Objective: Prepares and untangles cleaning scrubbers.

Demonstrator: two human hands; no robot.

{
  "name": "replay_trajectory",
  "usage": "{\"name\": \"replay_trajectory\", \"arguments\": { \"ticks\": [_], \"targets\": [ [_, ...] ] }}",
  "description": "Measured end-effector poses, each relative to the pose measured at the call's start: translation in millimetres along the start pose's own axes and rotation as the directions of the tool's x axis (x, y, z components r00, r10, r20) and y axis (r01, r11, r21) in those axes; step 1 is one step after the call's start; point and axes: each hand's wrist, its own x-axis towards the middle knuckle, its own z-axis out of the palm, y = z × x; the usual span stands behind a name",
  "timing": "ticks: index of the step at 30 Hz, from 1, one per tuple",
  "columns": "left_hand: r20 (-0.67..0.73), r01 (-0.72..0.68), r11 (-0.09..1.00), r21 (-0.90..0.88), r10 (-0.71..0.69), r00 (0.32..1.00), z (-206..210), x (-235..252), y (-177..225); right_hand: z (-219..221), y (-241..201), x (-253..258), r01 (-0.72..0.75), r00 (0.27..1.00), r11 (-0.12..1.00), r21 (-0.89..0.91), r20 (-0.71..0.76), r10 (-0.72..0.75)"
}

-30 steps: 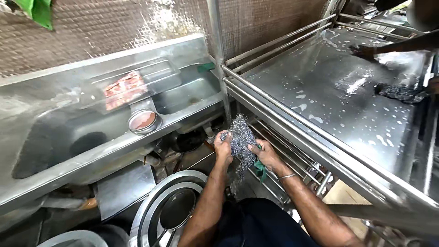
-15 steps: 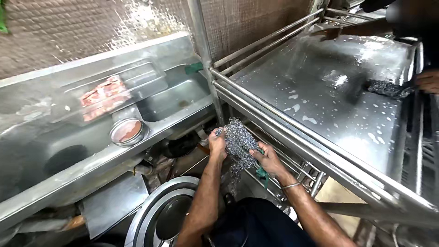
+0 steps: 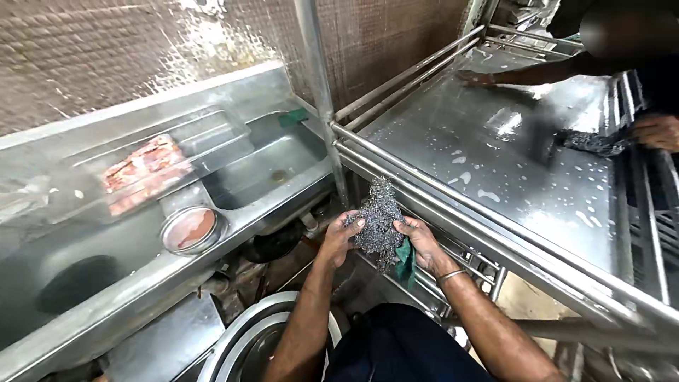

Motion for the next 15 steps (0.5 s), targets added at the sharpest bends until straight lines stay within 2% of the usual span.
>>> {"name": "replay_trajectory", "arguments": {
  "ticks": [4,8,12,15],
  "targets": [
    [0.064,-0.048,0.987,0.152,0.039,0.997,-22.2,3.0,12.6,9.1,-2.1,7.2,0.046,0.998,0.992,-0.114,0.052,-0.040],
    [0.086,-0.165,0.940,0.300,0.146,0.986,-33.3,5.2,24.0,37.2,-22.4,11.8,0.099,0.994,0.981,-0.169,0.072,-0.088],
    [0.117,-0.234,0.924,0.303,0.208,0.971,-38.8,5.0,33.9,51.5,-26.4,17.9,0.193,0.977,0.924,-0.330,0.147,-0.152],
    [0.114,-0.225,0.909,0.350,0.197,0.974,-37.6,4.8,39.0,54.6,-19.6,40.5,0.264,0.953,0.879,-0.398,0.247,-0.175]
  ]
}}
